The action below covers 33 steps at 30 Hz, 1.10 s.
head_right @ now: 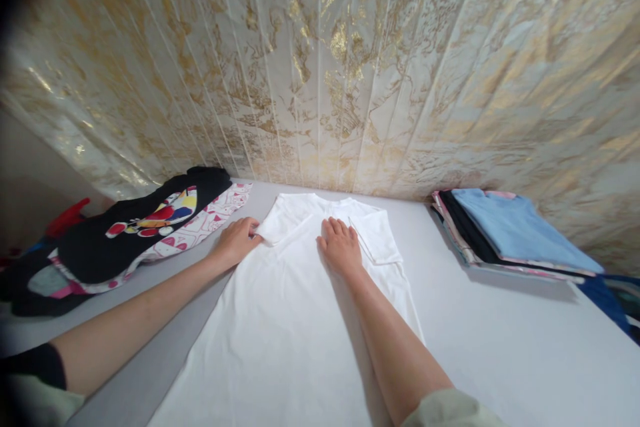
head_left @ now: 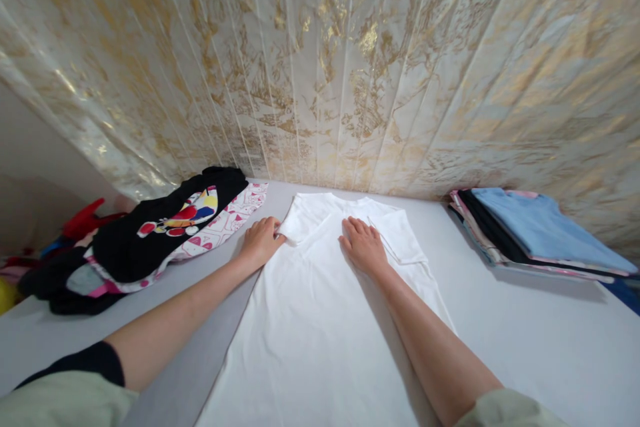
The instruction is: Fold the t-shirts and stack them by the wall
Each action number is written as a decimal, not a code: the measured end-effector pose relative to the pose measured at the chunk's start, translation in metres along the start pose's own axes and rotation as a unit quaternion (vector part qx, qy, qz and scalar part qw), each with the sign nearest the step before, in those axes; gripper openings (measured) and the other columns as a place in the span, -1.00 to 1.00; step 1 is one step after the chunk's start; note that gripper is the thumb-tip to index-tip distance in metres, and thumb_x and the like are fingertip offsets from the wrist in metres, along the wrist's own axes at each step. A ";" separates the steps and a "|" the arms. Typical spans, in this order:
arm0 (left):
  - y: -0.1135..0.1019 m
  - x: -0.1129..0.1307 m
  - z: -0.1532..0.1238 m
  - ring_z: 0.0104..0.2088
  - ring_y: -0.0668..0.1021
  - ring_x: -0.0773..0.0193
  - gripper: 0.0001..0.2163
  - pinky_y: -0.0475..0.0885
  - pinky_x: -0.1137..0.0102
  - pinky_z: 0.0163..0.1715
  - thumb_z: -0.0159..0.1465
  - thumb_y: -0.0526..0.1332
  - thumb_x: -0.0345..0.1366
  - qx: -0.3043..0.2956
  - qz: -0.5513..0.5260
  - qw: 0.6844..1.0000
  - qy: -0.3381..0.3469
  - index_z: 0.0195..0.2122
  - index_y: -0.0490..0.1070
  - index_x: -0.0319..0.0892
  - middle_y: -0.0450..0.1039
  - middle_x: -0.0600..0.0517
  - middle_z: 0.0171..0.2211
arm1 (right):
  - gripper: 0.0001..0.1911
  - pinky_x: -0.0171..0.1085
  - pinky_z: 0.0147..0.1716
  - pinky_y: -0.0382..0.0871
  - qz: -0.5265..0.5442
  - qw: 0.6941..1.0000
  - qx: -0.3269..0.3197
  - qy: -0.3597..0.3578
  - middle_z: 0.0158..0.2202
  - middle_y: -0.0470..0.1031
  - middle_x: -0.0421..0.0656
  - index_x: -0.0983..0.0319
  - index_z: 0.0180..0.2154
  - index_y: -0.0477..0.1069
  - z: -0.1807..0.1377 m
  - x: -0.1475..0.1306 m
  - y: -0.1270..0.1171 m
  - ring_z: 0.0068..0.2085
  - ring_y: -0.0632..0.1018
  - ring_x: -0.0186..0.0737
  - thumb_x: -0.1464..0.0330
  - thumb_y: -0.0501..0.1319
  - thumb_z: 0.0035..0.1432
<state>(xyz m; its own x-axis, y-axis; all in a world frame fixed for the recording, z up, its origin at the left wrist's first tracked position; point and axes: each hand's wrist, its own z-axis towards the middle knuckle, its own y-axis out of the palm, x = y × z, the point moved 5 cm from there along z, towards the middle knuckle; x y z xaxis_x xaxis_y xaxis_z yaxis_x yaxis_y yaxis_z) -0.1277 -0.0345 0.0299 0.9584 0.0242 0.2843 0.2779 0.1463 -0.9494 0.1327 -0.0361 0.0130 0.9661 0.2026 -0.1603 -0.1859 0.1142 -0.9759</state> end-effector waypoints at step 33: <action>0.008 -0.002 -0.002 -0.29 0.45 0.27 -0.80 0.34 0.40 -0.25 0.10 0.13 -0.55 0.112 -0.132 0.979 0.107 -0.32 0.33 -0.11 0.32 0.06 -0.25 | -0.56 -0.11 0.20 0.07 0.025 0.997 0.030 -0.063 0.22 0.30 -0.03 0.20 0.18 0.28 -0.004 -0.020 -0.018 0.19 0.32 -0.10 0.32 0.08 0.29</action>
<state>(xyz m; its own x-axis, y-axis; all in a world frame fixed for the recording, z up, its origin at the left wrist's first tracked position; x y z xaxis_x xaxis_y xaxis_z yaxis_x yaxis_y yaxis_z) -0.1269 -0.0358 0.0210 0.8532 -0.2486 0.4586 0.5199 0.3340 -0.7862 0.1173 -0.0465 0.0331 0.9260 0.3288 -0.1855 -0.2477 0.1582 -0.9558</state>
